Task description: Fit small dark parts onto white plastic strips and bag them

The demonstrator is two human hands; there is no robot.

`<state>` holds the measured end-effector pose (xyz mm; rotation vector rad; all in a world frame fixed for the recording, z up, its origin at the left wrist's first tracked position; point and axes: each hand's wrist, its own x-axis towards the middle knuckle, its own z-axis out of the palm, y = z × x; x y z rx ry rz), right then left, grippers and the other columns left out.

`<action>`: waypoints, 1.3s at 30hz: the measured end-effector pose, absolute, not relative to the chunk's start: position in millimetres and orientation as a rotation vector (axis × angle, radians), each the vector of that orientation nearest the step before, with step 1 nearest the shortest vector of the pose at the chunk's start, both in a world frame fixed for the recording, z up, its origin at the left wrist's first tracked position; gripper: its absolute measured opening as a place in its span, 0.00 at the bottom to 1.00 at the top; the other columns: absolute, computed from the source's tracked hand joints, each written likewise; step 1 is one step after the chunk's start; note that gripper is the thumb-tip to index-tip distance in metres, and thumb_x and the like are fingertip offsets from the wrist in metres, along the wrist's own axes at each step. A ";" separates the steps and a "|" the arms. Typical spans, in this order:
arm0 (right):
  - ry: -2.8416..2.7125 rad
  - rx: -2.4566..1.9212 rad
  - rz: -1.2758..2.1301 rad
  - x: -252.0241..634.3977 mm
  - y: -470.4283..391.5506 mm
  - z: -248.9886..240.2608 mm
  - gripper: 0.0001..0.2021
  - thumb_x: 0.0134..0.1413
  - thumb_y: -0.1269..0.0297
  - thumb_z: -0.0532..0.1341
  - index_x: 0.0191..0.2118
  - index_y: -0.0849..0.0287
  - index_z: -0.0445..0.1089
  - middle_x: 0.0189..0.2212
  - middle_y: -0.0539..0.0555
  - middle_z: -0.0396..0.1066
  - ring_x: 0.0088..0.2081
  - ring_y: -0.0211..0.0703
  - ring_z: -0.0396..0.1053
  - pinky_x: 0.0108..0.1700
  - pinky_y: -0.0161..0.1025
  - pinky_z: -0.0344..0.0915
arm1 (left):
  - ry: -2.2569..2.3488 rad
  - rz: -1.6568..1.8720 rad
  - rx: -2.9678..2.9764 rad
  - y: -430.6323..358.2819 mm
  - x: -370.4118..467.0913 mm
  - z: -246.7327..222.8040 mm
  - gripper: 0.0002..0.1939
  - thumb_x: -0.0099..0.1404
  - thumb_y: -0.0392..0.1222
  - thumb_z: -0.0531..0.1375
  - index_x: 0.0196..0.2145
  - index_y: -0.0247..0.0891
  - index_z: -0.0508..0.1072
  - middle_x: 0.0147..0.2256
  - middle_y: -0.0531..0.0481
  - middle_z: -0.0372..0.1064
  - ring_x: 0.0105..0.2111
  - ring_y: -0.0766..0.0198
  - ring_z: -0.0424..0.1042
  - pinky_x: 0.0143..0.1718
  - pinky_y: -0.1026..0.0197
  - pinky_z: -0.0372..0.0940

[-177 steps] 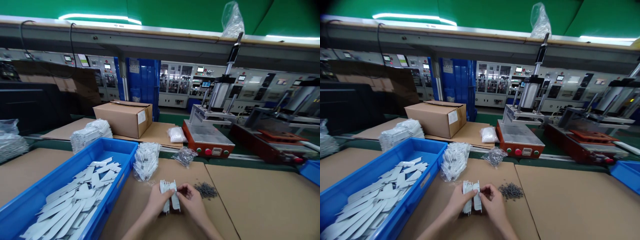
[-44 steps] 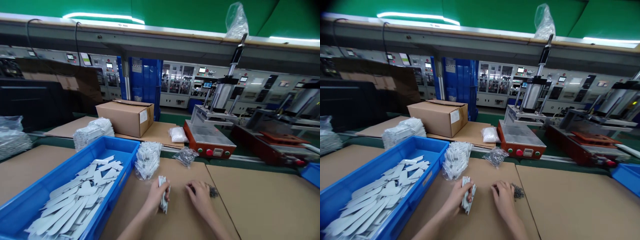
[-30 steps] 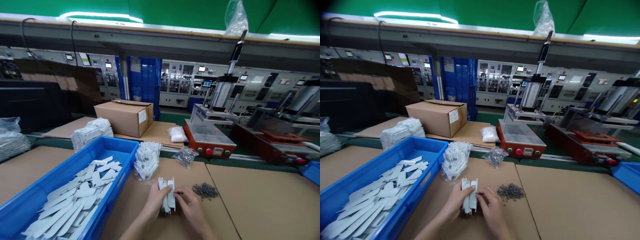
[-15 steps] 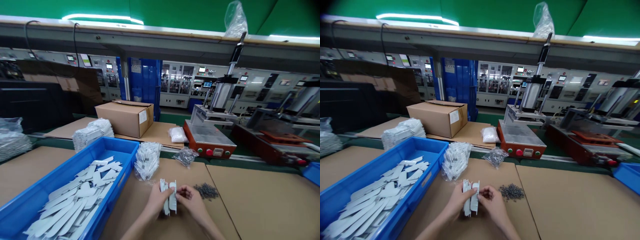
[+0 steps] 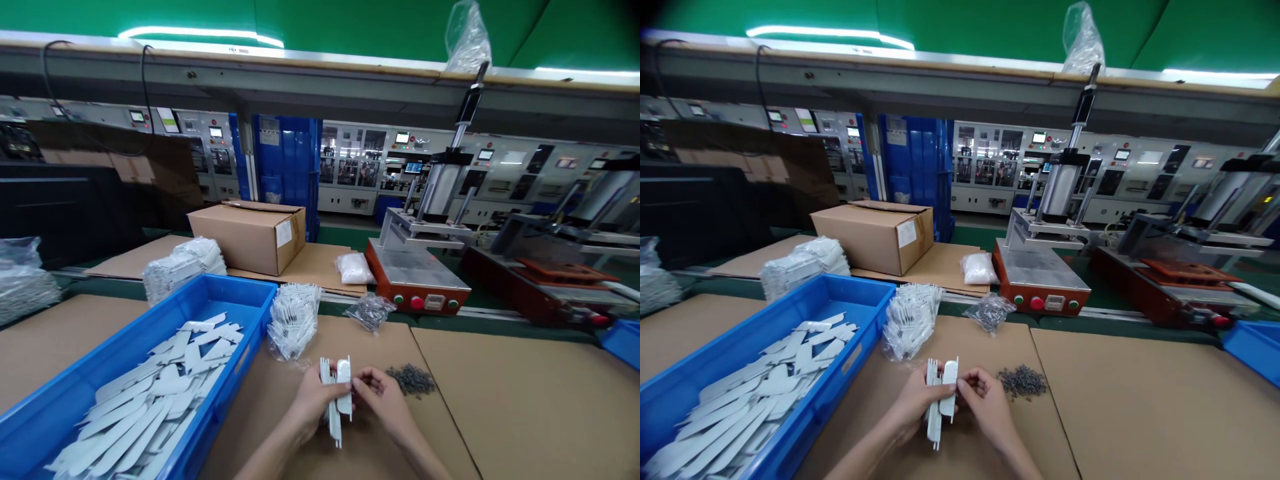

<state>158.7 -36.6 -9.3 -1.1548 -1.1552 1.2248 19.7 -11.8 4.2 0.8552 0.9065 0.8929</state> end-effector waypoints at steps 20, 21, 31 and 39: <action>-1.537 -1.150 0.913 151.5 -49.8 10.1 0.06 0.49 0.63 0.55 0.27 0.60 0.64 0.26 0.50 0.64 0.28 0.38 0.65 0.32 0.33 0.63 | 1.002 1.047 0.962 -6.5 19.2 -2.4 0.12 0.49 0.45 0.60 0.25 0.36 0.60 0.17 0.58 0.59 0.16 0.69 0.62 0.18 0.66 0.60; -1.541 -1.154 0.917 151.4 -50.0 9.7 0.06 0.49 0.63 0.55 0.27 0.60 0.64 0.26 0.50 0.64 0.28 0.38 0.65 0.32 0.33 0.63 | 1.015 1.058 1.008 -6.1 18.6 -3.4 0.13 0.49 0.45 0.60 0.25 0.36 0.60 0.17 0.58 0.59 0.16 0.70 0.62 0.19 0.67 0.60; -1.530 -1.192 0.887 151.1 -48.7 8.0 0.08 0.50 0.60 0.54 0.28 0.59 0.64 0.25 0.50 0.64 0.27 0.39 0.65 0.32 0.33 0.62 | 1.052 1.056 1.095 -8.7 19.3 0.1 0.14 0.48 0.48 0.60 0.24 0.37 0.60 0.16 0.59 0.58 0.16 0.69 0.62 0.18 0.67 0.57; -1.409 -1.207 1.036 154.8 -42.9 -0.7 0.12 0.48 0.55 0.55 0.28 0.60 0.63 0.24 0.50 0.66 0.27 0.39 0.64 0.30 0.33 0.62 | 1.065 1.139 1.199 -9.8 18.9 1.0 0.12 0.49 0.45 0.60 0.21 0.35 0.61 0.18 0.57 0.58 0.20 0.70 0.62 0.21 0.69 0.58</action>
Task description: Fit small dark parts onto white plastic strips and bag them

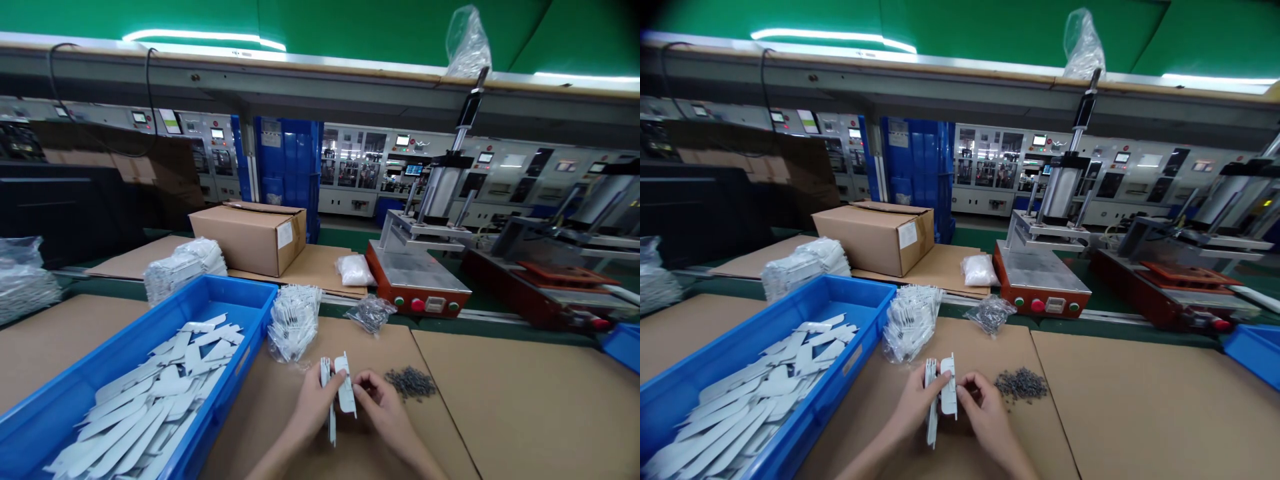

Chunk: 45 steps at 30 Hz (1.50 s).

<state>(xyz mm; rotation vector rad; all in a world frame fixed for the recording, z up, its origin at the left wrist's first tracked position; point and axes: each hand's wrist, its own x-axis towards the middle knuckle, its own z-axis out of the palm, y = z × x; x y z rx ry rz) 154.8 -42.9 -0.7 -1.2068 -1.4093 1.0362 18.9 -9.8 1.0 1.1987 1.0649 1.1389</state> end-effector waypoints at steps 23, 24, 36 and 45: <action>-1.362 -1.538 0.675 214.3 -21.3 -10.4 0.08 0.46 0.60 0.55 0.27 0.59 0.65 0.23 0.51 0.67 0.26 0.42 0.64 0.29 0.35 0.59 | 1.362 1.092 1.513 7.1 -2.5 -9.1 0.06 0.46 0.38 0.60 0.22 0.37 0.65 0.17 0.56 0.62 0.20 0.68 0.62 0.19 0.70 0.50; -1.399 -1.567 0.605 221.7 -20.2 -9.9 0.08 0.46 0.61 0.54 0.28 0.59 0.65 0.25 0.52 0.68 0.28 0.43 0.65 0.30 0.36 0.59 | 1.353 1.131 1.479 8.6 -3.4 -9.1 0.06 0.46 0.37 0.59 0.24 0.37 0.65 0.17 0.56 0.61 0.20 0.68 0.62 0.20 0.70 0.51; -1.905 -1.734 0.343 214.0 -32.2 -1.6 0.04 0.43 0.66 0.56 0.24 0.55 0.68 0.30 0.52 0.70 0.37 0.46 0.63 0.39 0.41 0.55 | 0.752 1.073 0.554 -2.3 6.9 17.6 0.16 0.50 0.33 0.57 0.37 0.36 0.58 0.37 0.40 0.69 0.30 0.60 0.71 0.34 0.55 0.65; -1.308 -1.493 0.760 223.0 -23.7 2.7 0.13 0.42 0.55 0.59 0.28 0.61 0.71 0.26 0.54 0.73 0.30 0.43 0.68 0.32 0.34 0.64 | 0.886 0.997 0.540 -1.0 8.2 14.3 0.07 0.53 0.37 0.56 0.31 0.33 0.61 0.25 0.44 0.71 0.21 0.62 0.71 0.23 0.62 0.67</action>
